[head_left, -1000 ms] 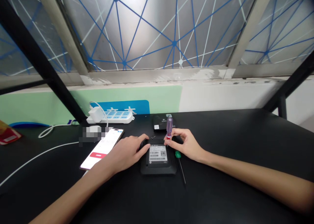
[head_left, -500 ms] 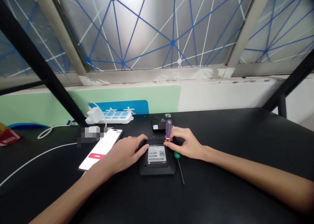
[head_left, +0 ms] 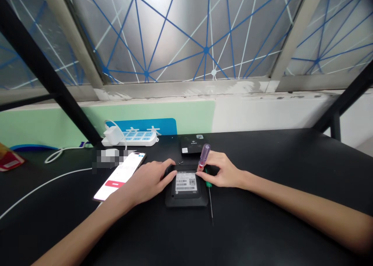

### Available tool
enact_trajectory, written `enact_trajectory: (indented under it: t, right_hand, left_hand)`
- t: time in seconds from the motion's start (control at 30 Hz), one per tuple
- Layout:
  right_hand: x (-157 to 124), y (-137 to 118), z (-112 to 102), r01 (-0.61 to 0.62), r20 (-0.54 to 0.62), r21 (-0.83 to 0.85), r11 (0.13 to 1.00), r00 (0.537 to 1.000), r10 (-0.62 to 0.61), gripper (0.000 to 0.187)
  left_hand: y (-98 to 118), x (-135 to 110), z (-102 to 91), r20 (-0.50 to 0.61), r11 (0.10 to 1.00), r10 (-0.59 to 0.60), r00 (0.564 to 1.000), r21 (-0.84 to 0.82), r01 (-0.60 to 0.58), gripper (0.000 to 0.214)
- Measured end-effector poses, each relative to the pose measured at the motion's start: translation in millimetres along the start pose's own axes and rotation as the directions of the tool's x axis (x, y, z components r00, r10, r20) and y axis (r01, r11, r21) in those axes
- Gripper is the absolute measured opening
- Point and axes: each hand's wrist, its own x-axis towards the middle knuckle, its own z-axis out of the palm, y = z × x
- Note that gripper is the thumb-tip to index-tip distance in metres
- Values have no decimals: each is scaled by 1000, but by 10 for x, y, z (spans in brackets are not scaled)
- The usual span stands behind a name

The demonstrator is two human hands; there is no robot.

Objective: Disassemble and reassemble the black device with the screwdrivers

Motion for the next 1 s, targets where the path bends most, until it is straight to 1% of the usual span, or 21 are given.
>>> enact_trajectory:
  t: [0.3,0.53,0.73,0.87,1.0]
  right_hand:
    - [-9,1,-19,-33,88,-6,999,996,33,8]
    - [1,-3,-20,-66,81,12,998,995,65,5]
    - [12,17,-9,-86,58,33,996,995,84,9]
    - [4,32,-11,-83,65,58,995,995,79,9]
    - [-7,41,-14,-106,85,69,992,991,100,8]
  left_hand:
    - [-20,0,13,-4,1000,4,1000,-6,-4,41]
    - [-4,5,10,3,1000,-1,1000,-10,1,41]
    - [-7,-4,4,4,1000,-2,1000,-5,2,40]
    - [-7,-1,4,0,1000,1,1000,-9,-1,40]
    - [-14,2,13,-3,1000,3,1000,-12,-3,40]
